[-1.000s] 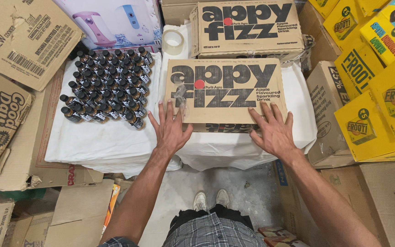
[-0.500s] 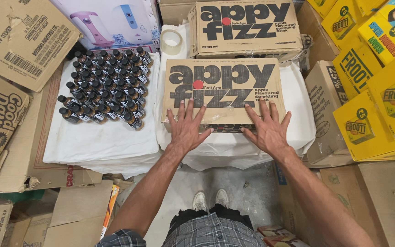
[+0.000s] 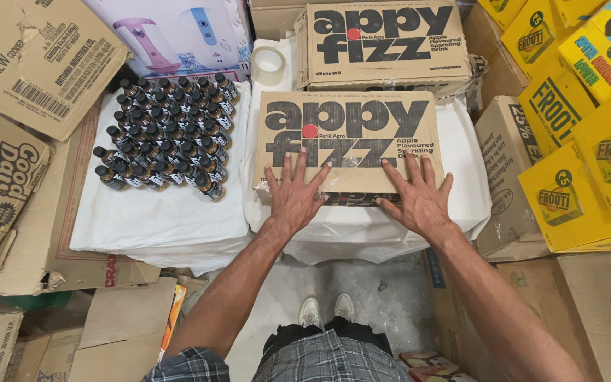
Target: The person arranges small dark bottles into a cardboard box, placing them in neat rows. After filling the box, the person closes the flaps and moves the sealed box to a stack of other boxes.
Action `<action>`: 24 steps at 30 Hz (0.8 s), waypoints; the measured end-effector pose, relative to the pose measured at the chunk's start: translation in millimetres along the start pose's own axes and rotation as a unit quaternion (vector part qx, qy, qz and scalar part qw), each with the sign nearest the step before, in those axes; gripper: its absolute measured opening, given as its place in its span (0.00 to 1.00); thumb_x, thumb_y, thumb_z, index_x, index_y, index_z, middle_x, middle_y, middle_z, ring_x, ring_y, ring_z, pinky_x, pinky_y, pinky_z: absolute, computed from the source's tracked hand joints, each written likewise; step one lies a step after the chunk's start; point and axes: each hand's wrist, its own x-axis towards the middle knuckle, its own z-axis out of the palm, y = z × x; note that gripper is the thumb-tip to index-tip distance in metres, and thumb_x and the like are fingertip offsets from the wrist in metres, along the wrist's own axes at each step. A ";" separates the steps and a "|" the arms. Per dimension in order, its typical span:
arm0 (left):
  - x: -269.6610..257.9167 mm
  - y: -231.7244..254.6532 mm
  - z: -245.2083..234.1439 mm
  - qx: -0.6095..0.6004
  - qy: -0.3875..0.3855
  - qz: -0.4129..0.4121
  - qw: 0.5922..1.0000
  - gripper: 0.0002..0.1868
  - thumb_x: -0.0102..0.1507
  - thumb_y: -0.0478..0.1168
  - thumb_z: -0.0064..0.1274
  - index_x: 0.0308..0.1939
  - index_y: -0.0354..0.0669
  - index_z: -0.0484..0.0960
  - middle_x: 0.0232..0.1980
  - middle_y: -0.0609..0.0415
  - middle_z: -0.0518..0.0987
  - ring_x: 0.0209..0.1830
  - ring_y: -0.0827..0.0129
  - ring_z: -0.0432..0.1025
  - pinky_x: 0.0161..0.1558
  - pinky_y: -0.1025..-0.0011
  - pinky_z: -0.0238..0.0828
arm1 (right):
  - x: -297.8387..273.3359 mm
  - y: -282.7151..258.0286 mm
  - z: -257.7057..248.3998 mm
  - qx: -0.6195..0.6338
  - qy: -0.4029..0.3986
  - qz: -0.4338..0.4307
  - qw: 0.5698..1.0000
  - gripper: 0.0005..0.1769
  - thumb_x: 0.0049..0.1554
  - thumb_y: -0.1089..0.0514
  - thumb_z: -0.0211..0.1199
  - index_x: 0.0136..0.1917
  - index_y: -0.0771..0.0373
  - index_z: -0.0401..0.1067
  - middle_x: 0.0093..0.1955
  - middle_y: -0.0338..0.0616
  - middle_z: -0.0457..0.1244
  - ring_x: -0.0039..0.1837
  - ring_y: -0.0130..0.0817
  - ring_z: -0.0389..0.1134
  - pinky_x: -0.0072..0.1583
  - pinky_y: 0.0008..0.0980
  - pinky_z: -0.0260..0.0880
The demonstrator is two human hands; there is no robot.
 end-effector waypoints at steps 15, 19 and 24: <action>-0.5 8.4 -5.7 0.008 -0.010 -0.011 1.000 0.43 0.61 0.53 0.56 0.78 0.73 0.54 0.82 0.39 0.46 0.81 0.38 0.43 0.67 0.23 0.36 | 44.6 -67.1 -11.8 0.432 0.026 0.118 0.894 0.30 0.51 0.37 0.67 0.65 0.46 0.73 0.34 0.32 0.70 0.43 0.34 0.74 0.51 0.39 0.72; -0.1 4.9 -2.9 0.003 -0.009 -0.008 1.000 0.44 0.60 0.54 0.56 0.78 0.73 0.54 0.82 0.40 0.48 0.81 0.38 0.44 0.67 0.23 0.36 | 60.1 -53.9 24.3 0.445 0.030 0.110 0.888 0.13 0.50 0.44 0.71 0.49 0.42 0.82 0.36 0.30 0.71 0.42 0.30 0.74 0.47 0.31 0.71; 1.3 3.6 -3.1 -0.007 -0.001 -0.003 1.000 0.43 0.60 0.54 0.54 0.78 0.72 0.54 0.81 0.41 0.50 0.81 0.39 0.45 0.67 0.24 0.37 | 27.9 -46.9 -5.4 0.537 -0.004 0.114 0.836 0.11 0.50 0.59 0.68 0.48 0.58 0.82 0.36 0.42 0.71 0.37 0.27 0.73 0.45 0.25 0.72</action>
